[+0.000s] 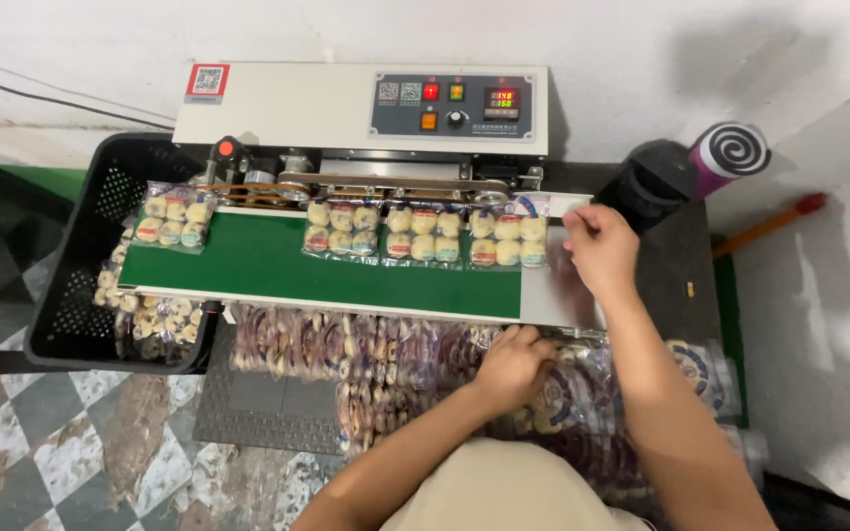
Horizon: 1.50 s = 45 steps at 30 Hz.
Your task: The person places small plastic bags containing food items onto a conveyor belt of a packaging machine. The machine seals the bags as they move along the belt. The person then collects the sealed bags and stacks them on the table.
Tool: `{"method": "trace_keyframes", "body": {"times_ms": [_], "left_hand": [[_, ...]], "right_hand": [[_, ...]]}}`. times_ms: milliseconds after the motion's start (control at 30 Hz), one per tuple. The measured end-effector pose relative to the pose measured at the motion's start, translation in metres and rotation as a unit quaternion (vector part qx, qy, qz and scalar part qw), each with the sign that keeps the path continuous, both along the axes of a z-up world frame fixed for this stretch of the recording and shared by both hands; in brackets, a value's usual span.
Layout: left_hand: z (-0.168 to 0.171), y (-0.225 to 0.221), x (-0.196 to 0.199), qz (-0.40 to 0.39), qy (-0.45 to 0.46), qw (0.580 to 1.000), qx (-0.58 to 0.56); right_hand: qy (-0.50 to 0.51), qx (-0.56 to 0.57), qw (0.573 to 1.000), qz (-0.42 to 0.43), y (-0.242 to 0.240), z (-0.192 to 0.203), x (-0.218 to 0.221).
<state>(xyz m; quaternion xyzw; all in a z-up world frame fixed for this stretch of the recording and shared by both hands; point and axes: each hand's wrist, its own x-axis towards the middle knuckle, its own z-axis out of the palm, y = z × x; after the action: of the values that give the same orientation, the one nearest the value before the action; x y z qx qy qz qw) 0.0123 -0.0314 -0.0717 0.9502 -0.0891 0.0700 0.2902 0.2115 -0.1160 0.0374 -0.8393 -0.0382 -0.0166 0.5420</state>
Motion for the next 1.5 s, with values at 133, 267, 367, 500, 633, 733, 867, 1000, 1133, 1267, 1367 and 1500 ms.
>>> {"method": "trace_keyframes", "body": {"times_ms": [133,267,367,500,633,733,867,1000,1133,1267,1367,1500], "left_hand": [[0.057,0.039,-0.017,-0.090,0.077,0.954,-0.275],[0.092,0.056,-0.031,0.002,0.125,0.799,-0.589],[0.085,0.056,-0.020,0.100,0.073,0.724,-0.679],[0.110,0.046,-0.005,0.175,-0.041,0.726,-0.664],[0.174,0.047,-0.011,0.172,-0.088,0.781,-0.593],[0.184,0.049,-0.019,0.155,-0.133,0.865,-0.459],[0.202,0.058,-0.025,0.154,-0.168,0.878,-0.421],[0.189,0.079,-0.023,0.156,-0.213,0.895,-0.361],[0.150,0.089,-0.010,0.167,-0.242,0.901,-0.318],[0.124,0.092,0.007,0.198,-0.250,0.930,-0.183],[0.126,0.092,0.027,0.207,-0.202,0.929,-0.231],[0.097,0.090,0.080,0.264,-0.036,0.833,-0.486]], "right_hand": [[0.089,0.047,0.994,0.035,-0.048,0.037,-0.081],[0.166,0.194,0.940,0.225,-0.089,0.049,-0.154],[0.151,0.195,0.939,0.239,-0.091,0.013,-0.173],[0.052,0.278,0.958,0.033,-0.068,-0.030,-0.163],[-0.060,0.206,0.977,0.017,-0.052,0.025,-0.152],[-0.130,0.147,0.981,-0.005,-0.047,0.053,-0.151],[-0.162,0.139,0.975,0.059,-0.035,0.090,-0.157],[-0.073,0.141,0.979,0.129,-0.032,0.088,-0.148],[-0.120,0.098,0.975,0.162,-0.033,0.062,-0.129],[-0.265,-0.071,0.955,0.115,-0.036,0.045,-0.114],[-0.253,-0.076,0.962,0.065,-0.036,0.029,-0.098],[-0.068,0.068,0.995,-0.005,-0.028,0.006,-0.058]]}}
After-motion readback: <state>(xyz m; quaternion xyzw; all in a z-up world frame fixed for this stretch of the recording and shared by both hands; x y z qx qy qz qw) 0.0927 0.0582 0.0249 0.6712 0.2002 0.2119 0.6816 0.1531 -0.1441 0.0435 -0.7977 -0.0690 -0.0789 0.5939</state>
